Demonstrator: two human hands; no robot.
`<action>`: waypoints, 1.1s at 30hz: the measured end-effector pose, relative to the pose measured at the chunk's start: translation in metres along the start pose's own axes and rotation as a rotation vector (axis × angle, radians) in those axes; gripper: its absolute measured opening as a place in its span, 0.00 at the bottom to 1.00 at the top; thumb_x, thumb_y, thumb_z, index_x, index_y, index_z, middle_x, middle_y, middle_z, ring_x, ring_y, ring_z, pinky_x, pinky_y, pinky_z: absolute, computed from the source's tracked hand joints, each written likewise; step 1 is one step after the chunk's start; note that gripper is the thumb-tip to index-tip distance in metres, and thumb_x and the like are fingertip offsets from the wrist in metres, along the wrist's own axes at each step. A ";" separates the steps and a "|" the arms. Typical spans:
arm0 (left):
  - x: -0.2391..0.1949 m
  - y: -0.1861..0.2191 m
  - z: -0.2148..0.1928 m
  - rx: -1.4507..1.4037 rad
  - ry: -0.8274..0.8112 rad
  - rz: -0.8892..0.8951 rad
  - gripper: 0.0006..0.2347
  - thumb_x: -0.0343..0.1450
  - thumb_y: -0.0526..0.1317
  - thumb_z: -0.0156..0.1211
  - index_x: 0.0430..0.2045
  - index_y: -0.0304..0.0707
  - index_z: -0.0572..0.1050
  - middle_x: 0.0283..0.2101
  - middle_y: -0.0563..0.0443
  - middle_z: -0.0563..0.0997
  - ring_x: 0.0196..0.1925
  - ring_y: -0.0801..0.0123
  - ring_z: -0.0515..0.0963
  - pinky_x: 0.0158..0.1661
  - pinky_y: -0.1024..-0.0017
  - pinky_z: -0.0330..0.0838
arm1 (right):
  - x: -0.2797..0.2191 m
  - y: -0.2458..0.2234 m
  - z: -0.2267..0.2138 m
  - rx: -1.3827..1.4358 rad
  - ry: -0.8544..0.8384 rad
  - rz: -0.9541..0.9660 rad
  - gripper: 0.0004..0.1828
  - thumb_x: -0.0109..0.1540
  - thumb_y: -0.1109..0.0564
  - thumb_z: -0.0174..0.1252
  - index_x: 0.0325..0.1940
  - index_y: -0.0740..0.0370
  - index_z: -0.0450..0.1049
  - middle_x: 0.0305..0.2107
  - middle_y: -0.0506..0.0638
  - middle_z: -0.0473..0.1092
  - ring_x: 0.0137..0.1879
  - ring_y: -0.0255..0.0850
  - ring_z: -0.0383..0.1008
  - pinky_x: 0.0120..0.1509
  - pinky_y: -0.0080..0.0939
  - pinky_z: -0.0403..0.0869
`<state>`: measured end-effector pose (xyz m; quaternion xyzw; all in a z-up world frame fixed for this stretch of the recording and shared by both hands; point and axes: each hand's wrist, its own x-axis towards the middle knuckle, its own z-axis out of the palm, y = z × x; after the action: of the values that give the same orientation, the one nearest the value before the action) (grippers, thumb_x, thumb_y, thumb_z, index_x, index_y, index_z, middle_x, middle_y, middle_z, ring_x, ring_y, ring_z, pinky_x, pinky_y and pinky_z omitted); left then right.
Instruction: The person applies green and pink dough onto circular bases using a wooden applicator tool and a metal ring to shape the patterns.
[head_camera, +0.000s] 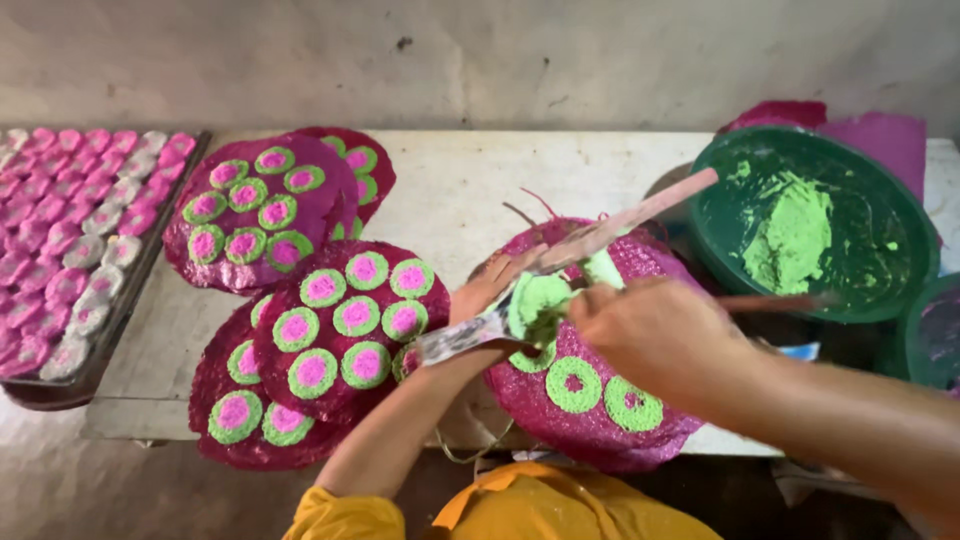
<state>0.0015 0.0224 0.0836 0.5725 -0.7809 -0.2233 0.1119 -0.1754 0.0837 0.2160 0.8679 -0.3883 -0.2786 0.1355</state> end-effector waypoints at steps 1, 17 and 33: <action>0.008 0.003 0.006 0.064 -0.141 -0.094 0.44 0.59 0.47 0.71 0.73 0.55 0.53 0.52 0.50 0.74 0.38 0.68 0.80 0.33 0.70 0.80 | 0.010 -0.012 0.003 -0.074 -0.021 -0.021 0.12 0.66 0.61 0.50 0.53 0.70 0.69 0.36 0.54 0.73 0.35 0.43 0.79 0.29 0.38 0.78; -0.011 -0.030 -0.005 -0.052 0.437 0.045 0.32 0.68 0.56 0.64 0.68 0.52 0.63 0.47 0.50 0.78 0.35 0.72 0.78 0.29 0.72 0.76 | -0.013 0.048 -0.051 0.246 -0.139 0.139 0.21 0.66 0.58 0.44 0.64 0.51 0.67 0.40 0.47 0.75 0.28 0.40 0.80 0.23 0.41 0.76; -0.018 -0.021 -0.016 -0.437 0.562 -0.146 0.24 0.68 0.34 0.59 0.62 0.36 0.67 0.47 0.39 0.76 0.34 0.63 0.76 0.22 0.76 0.74 | 0.009 0.023 0.040 0.818 0.173 0.355 0.23 0.71 0.50 0.48 0.71 0.49 0.66 0.42 0.53 0.78 0.30 0.46 0.81 0.32 0.44 0.78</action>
<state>0.0319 0.0302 0.0884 0.6284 -0.6105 -0.2265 0.4255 -0.2081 0.0610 0.1906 0.7901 -0.5965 -0.0011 -0.1409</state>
